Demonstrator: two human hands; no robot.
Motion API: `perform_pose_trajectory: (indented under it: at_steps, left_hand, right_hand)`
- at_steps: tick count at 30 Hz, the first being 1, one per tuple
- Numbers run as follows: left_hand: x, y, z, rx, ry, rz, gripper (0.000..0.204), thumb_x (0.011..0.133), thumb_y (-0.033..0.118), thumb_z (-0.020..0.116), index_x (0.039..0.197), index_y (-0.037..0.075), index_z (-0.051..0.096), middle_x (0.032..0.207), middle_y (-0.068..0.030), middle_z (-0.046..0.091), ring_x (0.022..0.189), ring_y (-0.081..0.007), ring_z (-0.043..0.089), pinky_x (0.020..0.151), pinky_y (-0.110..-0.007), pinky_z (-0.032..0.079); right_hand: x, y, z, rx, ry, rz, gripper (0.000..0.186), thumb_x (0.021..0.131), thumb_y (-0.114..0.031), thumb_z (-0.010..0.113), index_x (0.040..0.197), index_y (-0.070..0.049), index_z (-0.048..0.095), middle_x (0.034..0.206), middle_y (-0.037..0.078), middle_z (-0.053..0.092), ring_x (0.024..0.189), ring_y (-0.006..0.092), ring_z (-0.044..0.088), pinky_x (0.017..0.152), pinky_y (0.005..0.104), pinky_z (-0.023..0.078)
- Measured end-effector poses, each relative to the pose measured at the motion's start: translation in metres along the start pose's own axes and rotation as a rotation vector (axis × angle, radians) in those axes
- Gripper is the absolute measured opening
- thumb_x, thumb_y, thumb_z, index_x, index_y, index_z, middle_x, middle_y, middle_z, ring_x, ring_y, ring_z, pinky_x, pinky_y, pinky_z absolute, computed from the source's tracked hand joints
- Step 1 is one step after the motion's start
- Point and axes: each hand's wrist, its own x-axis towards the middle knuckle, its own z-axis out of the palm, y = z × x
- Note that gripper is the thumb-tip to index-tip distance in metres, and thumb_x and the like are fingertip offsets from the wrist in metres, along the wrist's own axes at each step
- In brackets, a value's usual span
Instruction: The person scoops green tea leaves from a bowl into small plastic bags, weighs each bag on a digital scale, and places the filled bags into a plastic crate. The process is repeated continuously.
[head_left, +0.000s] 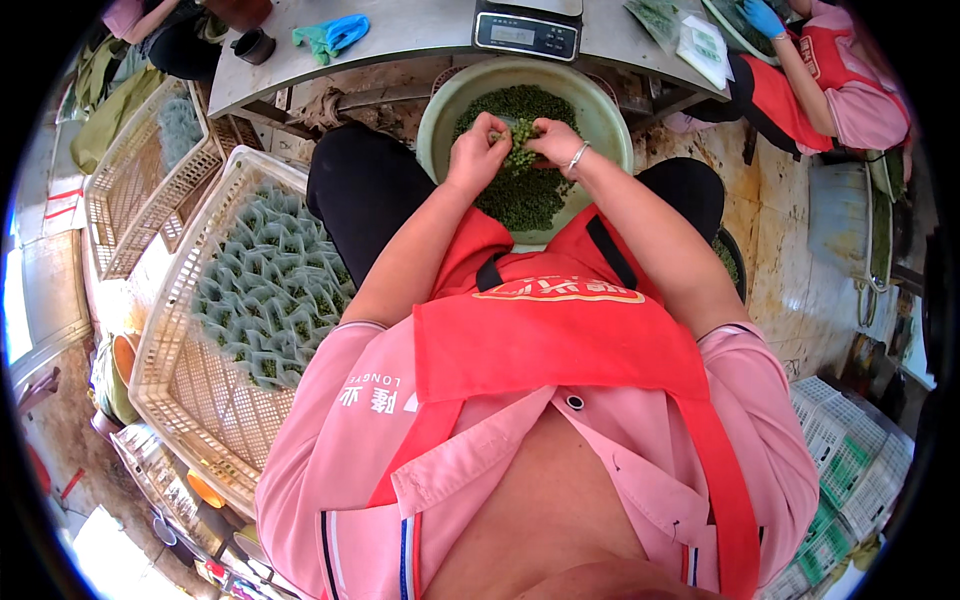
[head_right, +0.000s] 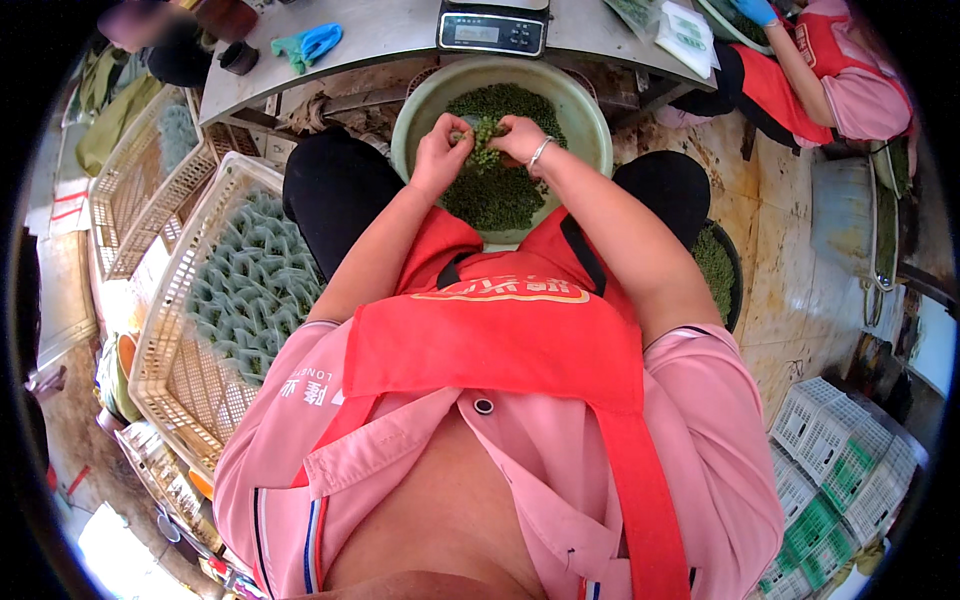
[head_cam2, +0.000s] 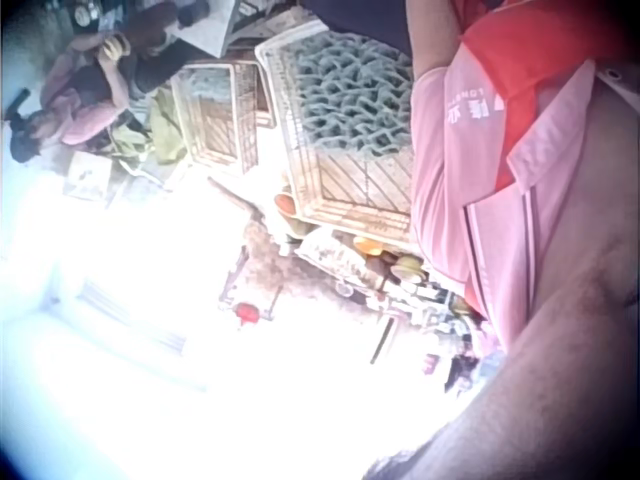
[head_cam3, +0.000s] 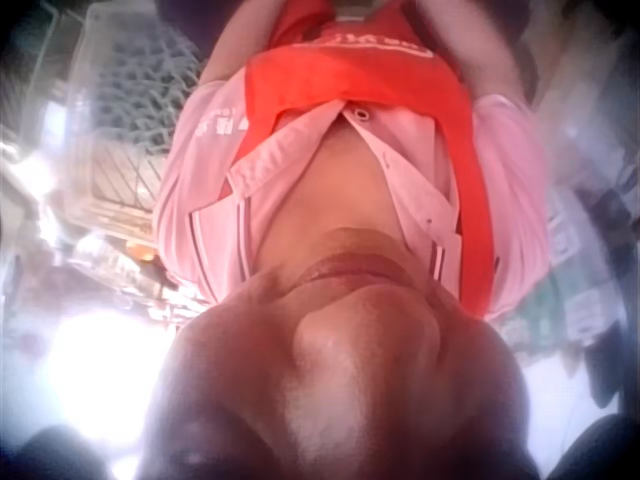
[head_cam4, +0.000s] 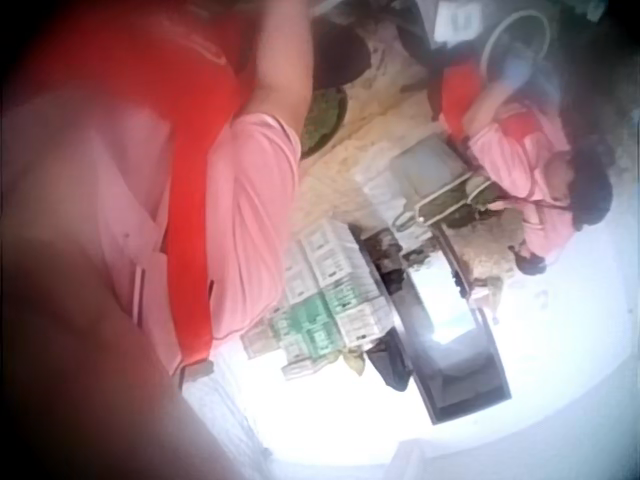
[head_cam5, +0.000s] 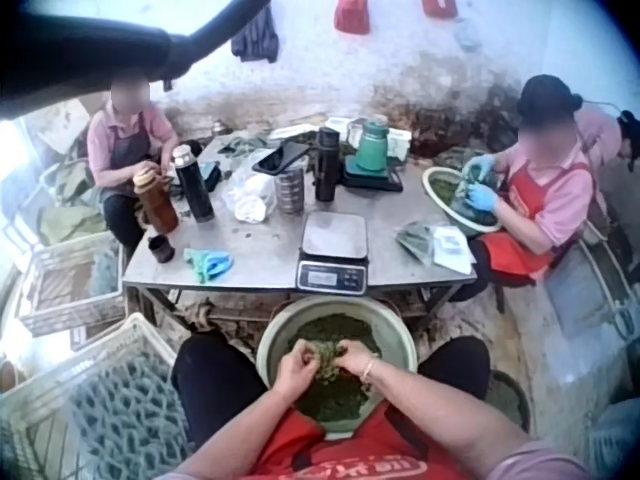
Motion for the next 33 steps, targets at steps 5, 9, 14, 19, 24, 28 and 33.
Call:
perform_pose_trajectory:
  at_steps: [5, 9, 14, 19, 24, 28, 33]
  left_hand:
    - [-0.003, -0.008, 0.002, -0.087, -0.031, -0.061, 0.015, 0.082, 0.018, 0.057, 0.090, 0.006, 0.052, 0.060, -0.0050, 0.061, 0.054, -0.0164, 0.061, 0.053, -0.032, 0.045]
    - [0.006, -0.020, 0.002, -0.335, 0.064, -0.156, 0.012, 0.082, 0.012, 0.056, 0.089, 0.003, 0.051, 0.060, -0.0046, 0.060, 0.052, -0.0122, 0.059, 0.050, -0.027, 0.044]
    - [0.008, -0.015, 0.005, -0.404, 0.062, -0.142, 0.011, 0.084, 0.010, 0.055, 0.088, 0.001, 0.051, 0.060, -0.0049, 0.058, 0.052, -0.0102, 0.057, 0.048, -0.025, 0.043]
    - [0.004, -0.013, 0.007, -0.488, 0.058, -0.124, 0.012, 0.086, 0.010, 0.055, 0.090, 0.001, 0.050, 0.064, -0.0044, 0.058, 0.052, -0.0097, 0.057, 0.047, -0.023, 0.042]
    - [0.001, -0.006, -0.002, -0.506, 0.030, -0.159, 0.012, 0.088, 0.013, 0.055, 0.092, 0.003, 0.050, 0.065, -0.0026, 0.057, 0.051, -0.0075, 0.055, 0.045, -0.021, 0.038]
    - [0.001, 0.003, -0.012, -0.544, 0.029, -0.207, 0.012, 0.086, 0.011, 0.055, 0.091, 0.001, 0.051, 0.063, -0.0034, 0.057, 0.051, -0.0088, 0.056, 0.047, -0.023, 0.042]
    - [-0.003, 0.003, -0.011, -0.537, -0.196, -0.112, 0.011, 0.086, 0.015, 0.057, 0.090, 0.006, 0.051, 0.060, -0.0003, 0.057, 0.047, -0.0050, 0.050, 0.040, -0.020, 0.033]
  right_hand:
    - [-0.016, -0.026, 0.016, -0.508, 0.219, -0.122, 0.013, 0.069, -0.005, 0.058, 0.082, -0.001, 0.057, 0.069, 0.018, 0.059, 0.073, 0.0287, 0.065, 0.065, 0.0370, 0.049]
    - [-0.034, -0.048, 0.004, 0.036, 0.007, 0.111, 0.022, 0.073, -0.017, 0.066, 0.084, 0.000, 0.058, 0.084, 0.015, 0.064, 0.071, 0.0185, 0.066, 0.063, 0.0340, 0.052]
    - [-0.047, -0.044, -0.008, -0.415, 0.186, -0.441, 0.034, 0.074, -0.019, 0.069, 0.100, 0.001, 0.060, 0.090, 0.014, 0.061, 0.083, 0.0217, 0.064, 0.076, 0.0320, 0.051]
    - [-0.073, -0.065, 0.015, -0.488, 0.203, -0.706, 0.026, 0.074, -0.009, 0.065, 0.099, -0.003, 0.063, 0.093, 0.011, 0.060, 0.078, 0.0247, 0.062, 0.070, 0.0336, 0.050]
    - [-0.075, -0.075, 0.004, -0.654, 0.241, -0.803, 0.015, 0.075, -0.011, 0.060, 0.089, -0.008, 0.065, 0.090, 0.008, 0.061, 0.081, 0.0295, 0.060, 0.073, 0.0370, 0.050]
    - [-0.096, -0.081, -0.006, -0.552, 0.230, -0.786, 0.024, 0.075, -0.007, 0.054, 0.096, -0.011, 0.065, 0.102, 0.007, 0.062, 0.088, 0.0278, 0.060, 0.075, 0.0359, 0.050]
    - [-0.092, -0.055, 0.001, -0.915, -0.044, -0.579, 0.044, 0.071, -0.020, 0.057, 0.115, -0.016, 0.056, 0.105, 0.008, 0.062, 0.092, 0.0298, 0.061, 0.079, 0.0414, 0.050]
